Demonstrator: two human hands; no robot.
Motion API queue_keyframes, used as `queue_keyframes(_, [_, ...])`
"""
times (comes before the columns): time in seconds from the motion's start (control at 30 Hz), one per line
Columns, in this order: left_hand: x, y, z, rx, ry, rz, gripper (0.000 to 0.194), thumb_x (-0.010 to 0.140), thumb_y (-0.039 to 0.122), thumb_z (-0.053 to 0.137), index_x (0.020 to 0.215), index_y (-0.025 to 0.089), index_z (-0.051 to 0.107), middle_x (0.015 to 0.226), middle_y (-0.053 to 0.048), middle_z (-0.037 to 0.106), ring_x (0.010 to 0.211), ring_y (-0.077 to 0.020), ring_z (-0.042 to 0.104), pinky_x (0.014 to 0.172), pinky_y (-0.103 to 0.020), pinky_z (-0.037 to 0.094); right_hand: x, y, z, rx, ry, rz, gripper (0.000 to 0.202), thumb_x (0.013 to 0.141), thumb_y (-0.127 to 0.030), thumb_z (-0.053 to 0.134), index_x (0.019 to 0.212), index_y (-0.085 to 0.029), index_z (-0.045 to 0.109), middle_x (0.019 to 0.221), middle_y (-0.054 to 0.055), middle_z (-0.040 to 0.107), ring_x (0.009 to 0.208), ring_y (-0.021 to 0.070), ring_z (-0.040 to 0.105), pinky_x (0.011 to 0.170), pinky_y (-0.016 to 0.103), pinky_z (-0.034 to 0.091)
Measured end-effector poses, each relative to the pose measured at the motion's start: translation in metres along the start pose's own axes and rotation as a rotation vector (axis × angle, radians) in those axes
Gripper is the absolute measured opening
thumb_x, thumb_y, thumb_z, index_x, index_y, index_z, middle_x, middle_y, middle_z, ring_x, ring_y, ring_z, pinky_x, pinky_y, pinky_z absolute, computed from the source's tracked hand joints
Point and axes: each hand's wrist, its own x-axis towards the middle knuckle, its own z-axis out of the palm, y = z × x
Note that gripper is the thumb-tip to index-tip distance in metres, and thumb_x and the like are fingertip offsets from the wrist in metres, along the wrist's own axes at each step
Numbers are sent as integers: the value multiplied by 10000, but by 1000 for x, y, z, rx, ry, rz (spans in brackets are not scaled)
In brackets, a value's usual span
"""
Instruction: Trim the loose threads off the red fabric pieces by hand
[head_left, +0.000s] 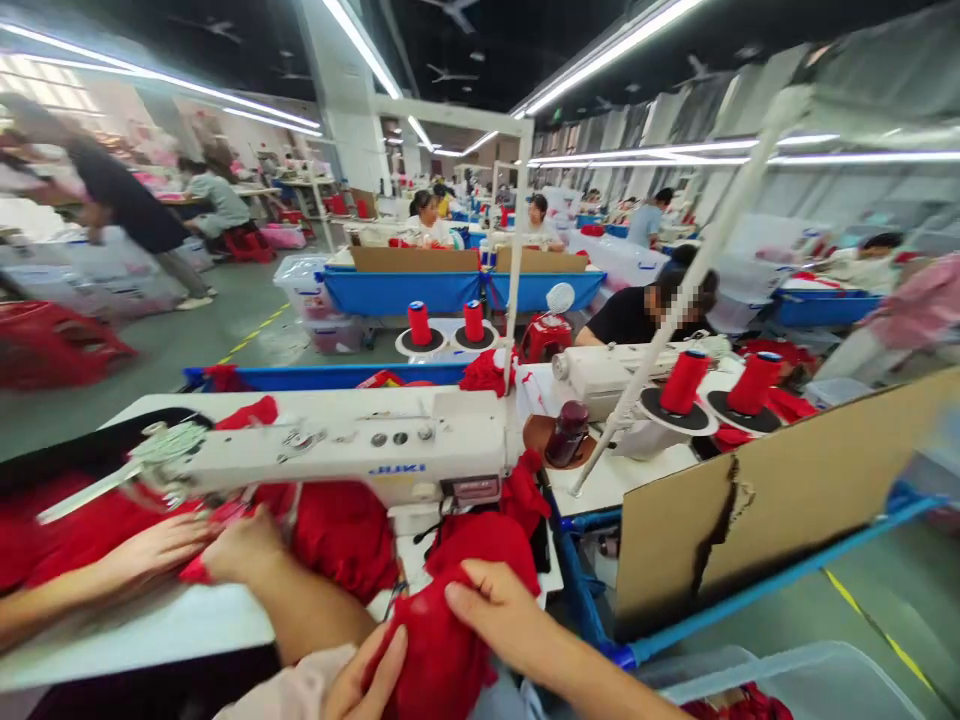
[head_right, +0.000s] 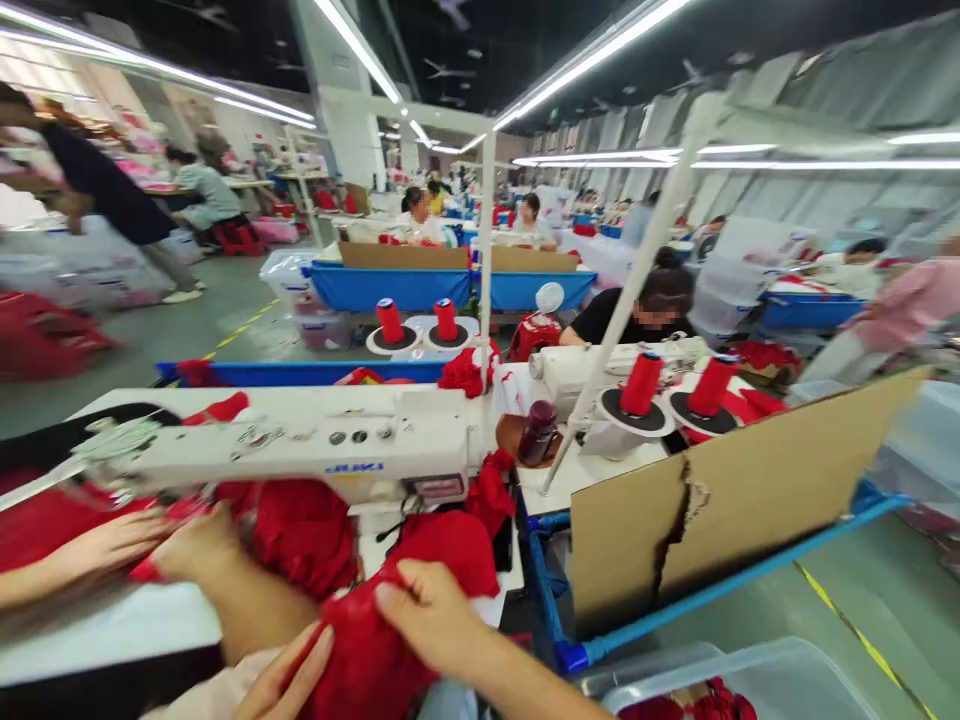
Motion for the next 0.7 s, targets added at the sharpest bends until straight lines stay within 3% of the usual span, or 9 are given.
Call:
queue_keyframes(0.13, [-15,-5,16,-8,-163,67,450,609,565,782,871,201,743,959,-59,743,1000,-271,630,967,-385,464,-4,14,-6,142,41,96,495,728,-698,635,752,-206,583,666,-29,576,658,150,533,649,266,459])
queue_keyframes(0.2, [-11,-3,17,-17,-236,100,390,701,542,726,867,189,732,893,-49,728,875,-221,630,878,-335,478,-5,20,-10,189,27,151,434,753,-633,669,840,-210,629,739,-7,650,712,171,590,703,290,488])
queue_keyframes(0.27, [-9,-4,15,-39,-238,111,369,742,533,693,824,175,715,789,-26,696,755,-169,598,759,-272,467,-5,23,-15,212,18,183,391,780,-587,676,891,-211,658,792,9,691,757,181,619,721,289,499])
queue_keyframes(0.4, [-14,-7,14,-149,-251,32,342,701,480,752,801,160,684,707,-6,652,678,-135,561,663,-229,424,-10,22,-21,205,-2,179,350,807,-547,675,927,-218,689,854,18,726,783,178,639,730,272,512])
queue_keyframes(0.53, [-15,-4,16,-279,-196,3,389,670,518,769,699,165,609,675,4,617,678,-127,554,667,-225,419,-12,15,-21,35,-55,55,311,872,-513,612,944,-224,704,884,21,733,786,171,651,722,252,527])
queue_keyframes(0.6, [-13,-1,17,-289,-165,68,381,646,467,811,698,175,571,781,4,640,736,-118,562,691,-217,418,-11,12,-20,-52,-67,-14,296,886,-495,599,947,-226,704,895,20,733,798,168,653,729,242,531])
queue_keyframes(0.7, [-11,2,16,-281,-226,115,409,605,373,862,892,203,626,1002,-16,653,880,-140,583,755,-231,428,-12,10,-21,-135,-77,-82,282,900,-477,582,946,-224,698,893,20,732,796,165,653,728,233,537])
